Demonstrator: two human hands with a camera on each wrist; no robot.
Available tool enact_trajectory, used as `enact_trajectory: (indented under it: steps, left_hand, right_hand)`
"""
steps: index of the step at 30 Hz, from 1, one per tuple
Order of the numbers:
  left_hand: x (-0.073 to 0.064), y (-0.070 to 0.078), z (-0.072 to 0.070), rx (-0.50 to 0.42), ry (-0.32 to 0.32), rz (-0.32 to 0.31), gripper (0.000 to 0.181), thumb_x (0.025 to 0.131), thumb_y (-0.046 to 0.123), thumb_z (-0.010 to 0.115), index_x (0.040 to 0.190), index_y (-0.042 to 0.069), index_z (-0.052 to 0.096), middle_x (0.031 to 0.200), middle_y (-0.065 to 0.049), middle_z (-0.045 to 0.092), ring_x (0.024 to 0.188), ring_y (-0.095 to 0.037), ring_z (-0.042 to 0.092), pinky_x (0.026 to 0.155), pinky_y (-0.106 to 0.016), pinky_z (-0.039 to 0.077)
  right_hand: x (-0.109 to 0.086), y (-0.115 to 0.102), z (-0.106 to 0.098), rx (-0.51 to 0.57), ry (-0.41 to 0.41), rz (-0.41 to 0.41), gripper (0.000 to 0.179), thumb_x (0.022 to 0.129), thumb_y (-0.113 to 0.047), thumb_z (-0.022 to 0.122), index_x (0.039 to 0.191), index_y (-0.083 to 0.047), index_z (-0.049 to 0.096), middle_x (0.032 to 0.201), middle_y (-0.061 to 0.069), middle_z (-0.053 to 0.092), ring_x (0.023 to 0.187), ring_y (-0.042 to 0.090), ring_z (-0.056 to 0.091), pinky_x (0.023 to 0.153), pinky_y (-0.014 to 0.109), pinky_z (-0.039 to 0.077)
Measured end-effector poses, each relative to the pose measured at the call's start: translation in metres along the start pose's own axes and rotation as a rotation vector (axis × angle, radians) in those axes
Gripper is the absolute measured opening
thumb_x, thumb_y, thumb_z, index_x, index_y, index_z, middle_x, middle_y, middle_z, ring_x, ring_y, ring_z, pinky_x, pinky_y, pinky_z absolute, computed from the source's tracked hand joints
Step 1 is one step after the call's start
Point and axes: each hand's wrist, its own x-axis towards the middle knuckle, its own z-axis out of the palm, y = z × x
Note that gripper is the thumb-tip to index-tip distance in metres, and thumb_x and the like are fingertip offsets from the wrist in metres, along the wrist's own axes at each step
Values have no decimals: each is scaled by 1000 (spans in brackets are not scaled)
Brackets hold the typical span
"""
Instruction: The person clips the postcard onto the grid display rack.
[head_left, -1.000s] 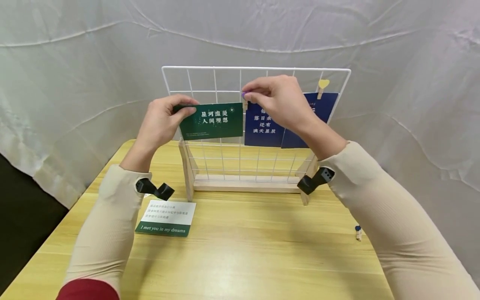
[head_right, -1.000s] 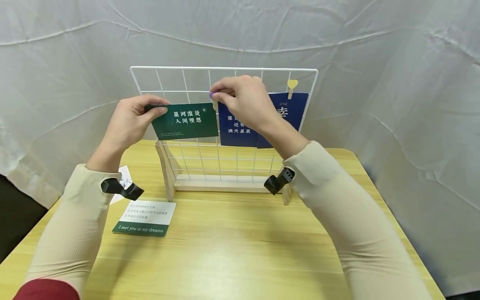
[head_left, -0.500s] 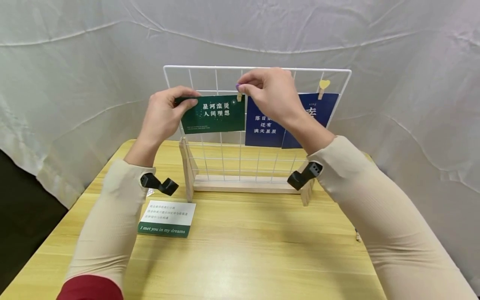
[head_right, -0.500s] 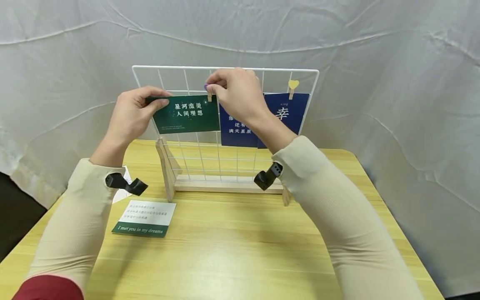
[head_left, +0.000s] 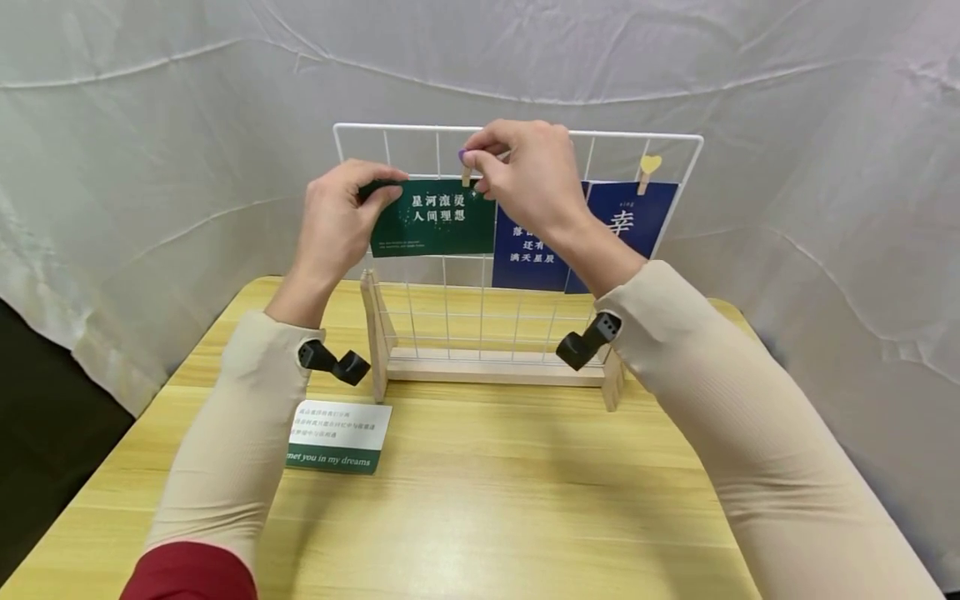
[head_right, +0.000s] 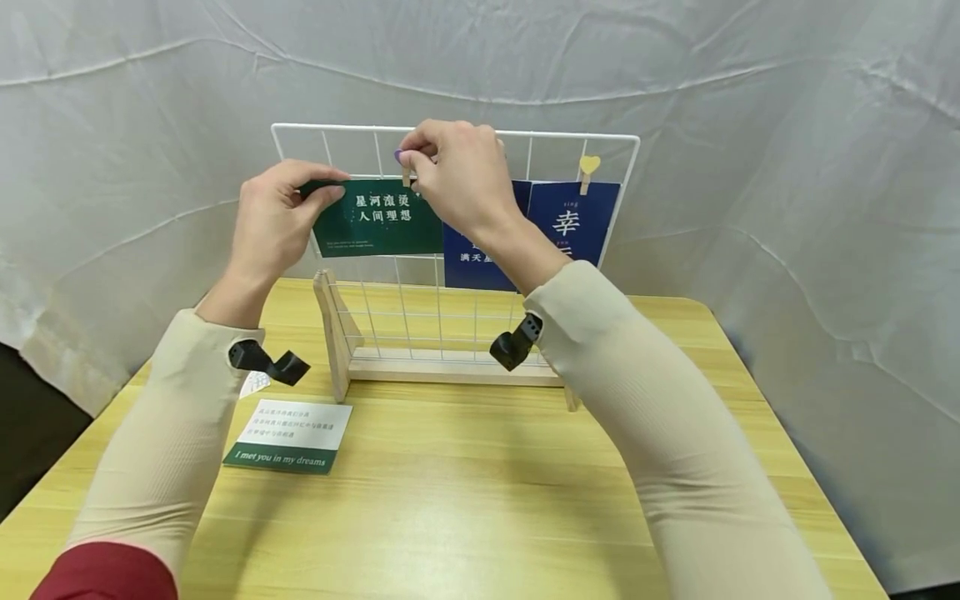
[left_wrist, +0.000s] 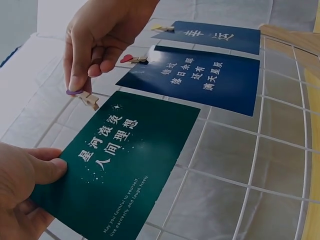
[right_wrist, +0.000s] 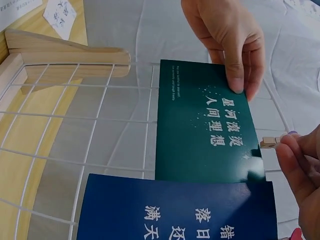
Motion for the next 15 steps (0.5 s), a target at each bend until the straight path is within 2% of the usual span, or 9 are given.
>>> enact_trajectory:
  steps: [8,15]
  left_hand:
    - [2,3,0,13,16,8,18,93,14,66,107,8,76,104,-8,70,102,-19,63,90,-31,49]
    - [-1,4,3,37,47,25,20,94,17,65,109,8,75,105,-9,65,101,-20,61,90,-30,49]
  right_hand:
    - [5,-4,7,-54,27,-13,21,98,-25,62,109,-11,74,99,-3,74,56,-3,62,59,15,51]
    - [7,-6,14,-116,37,-29,23,100,-27,59,112,-13,73,100,-3,74,55,-2,61,56,16,49]
